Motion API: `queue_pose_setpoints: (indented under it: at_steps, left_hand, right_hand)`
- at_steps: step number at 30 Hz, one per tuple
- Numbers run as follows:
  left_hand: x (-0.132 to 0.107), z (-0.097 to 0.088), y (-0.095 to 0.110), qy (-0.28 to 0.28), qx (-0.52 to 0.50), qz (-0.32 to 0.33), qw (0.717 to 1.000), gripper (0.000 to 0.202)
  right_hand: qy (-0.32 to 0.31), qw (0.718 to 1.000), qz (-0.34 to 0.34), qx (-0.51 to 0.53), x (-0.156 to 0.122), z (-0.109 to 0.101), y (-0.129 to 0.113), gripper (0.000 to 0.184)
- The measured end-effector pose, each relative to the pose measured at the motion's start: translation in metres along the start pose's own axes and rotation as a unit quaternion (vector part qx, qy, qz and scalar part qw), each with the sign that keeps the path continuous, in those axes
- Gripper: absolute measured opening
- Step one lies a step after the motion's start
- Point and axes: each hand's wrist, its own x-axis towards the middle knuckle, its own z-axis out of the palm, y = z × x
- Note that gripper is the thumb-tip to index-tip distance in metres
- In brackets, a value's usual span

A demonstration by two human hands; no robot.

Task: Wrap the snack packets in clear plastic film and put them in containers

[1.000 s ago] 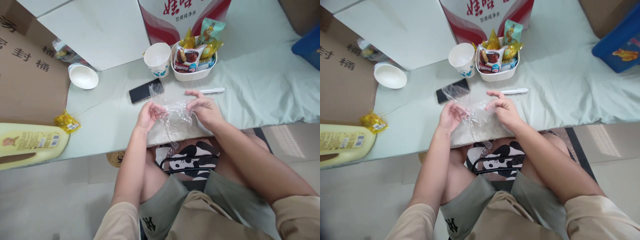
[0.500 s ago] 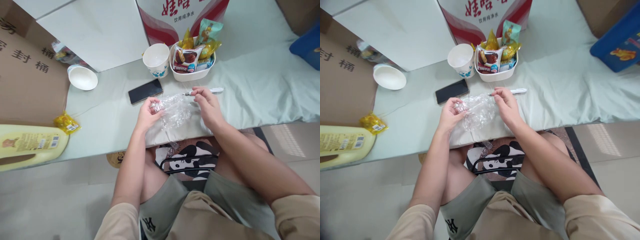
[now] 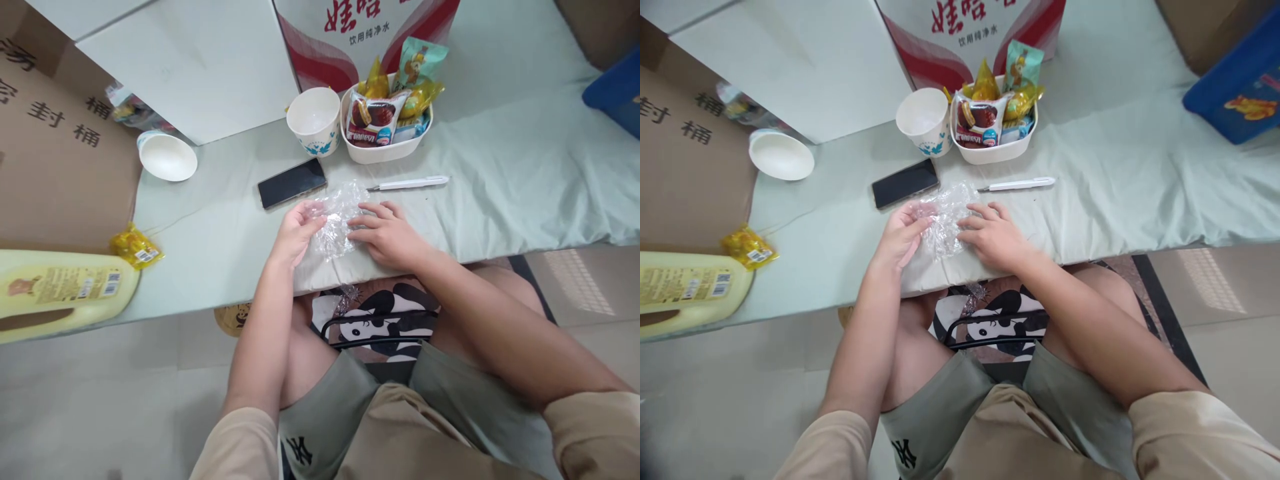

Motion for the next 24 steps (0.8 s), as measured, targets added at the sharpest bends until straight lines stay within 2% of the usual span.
queue_pose_setpoints:
  at_steps: [2,4,6,8,9,11,13,16,18,20,22,24]
  left_hand:
    - [-0.004,0.006,0.004,0.023,-0.005,-0.002,1.0,0.033]
    - [-0.008,0.009,0.008,0.024,-0.022,-0.006,0.999,0.032]
    - [-0.011,0.01,0.011,0.007,-0.031,-0.016,0.999,0.035]
    - [-0.014,0.011,0.012,-0.007,-0.035,-0.026,0.999,0.041]
    - [-0.015,0.011,0.013,-0.006,-0.04,-0.025,0.999,0.043]
    - [-0.016,0.013,0.013,-0.001,-0.056,-0.015,0.998,0.048]
    - [-0.016,0.016,0.013,-0.019,-0.065,-0.019,0.998,0.054]
    - [-0.015,0.018,0.012,-0.061,-0.024,-0.078,0.995,0.05]
    - [-0.015,0.017,0.01,-0.051,0.026,-0.103,0.993,0.04]
    - [-0.015,0.014,0.01,-0.026,0.059,-0.093,0.994,0.036]
    - [-0.015,0.01,0.01,-0.015,0.058,-0.074,0.995,0.037]
    - [-0.014,0.007,0.012,-0.014,0.026,-0.063,0.998,0.037]
  right_hand:
    - [0.052,0.996,0.009,0.068,0.001,-0.004,-0.001,0.033]
    - [0.129,0.979,0.053,0.152,0.004,-0.008,-0.001,0.034]
    - [0.18,0.942,0.121,0.254,0.007,-0.01,-0.001,0.055]
    - [0.159,0.898,0.179,0.369,0.01,-0.011,-0.003,0.071]
    - [0.123,0.877,0.2,0.42,0.011,-0.012,-0.004,0.066]
    - [0.055,0.847,0.231,0.475,0.014,-0.014,-0.008,0.042]
    - [0.045,0.837,0.257,0.48,0.015,-0.016,-0.012,0.029]
    - [0.104,0.818,0.276,0.493,0.017,-0.017,-0.012,0.029]
    - [0.112,0.808,0.289,0.501,0.017,-0.017,-0.01,0.032]
    - [0.099,0.815,0.296,0.488,0.016,-0.017,-0.008,0.033]
    - [0.09,0.826,0.285,0.478,0.015,-0.019,-0.007,0.034]
    - [0.103,0.818,0.267,0.5,0.015,-0.023,-0.007,0.038]
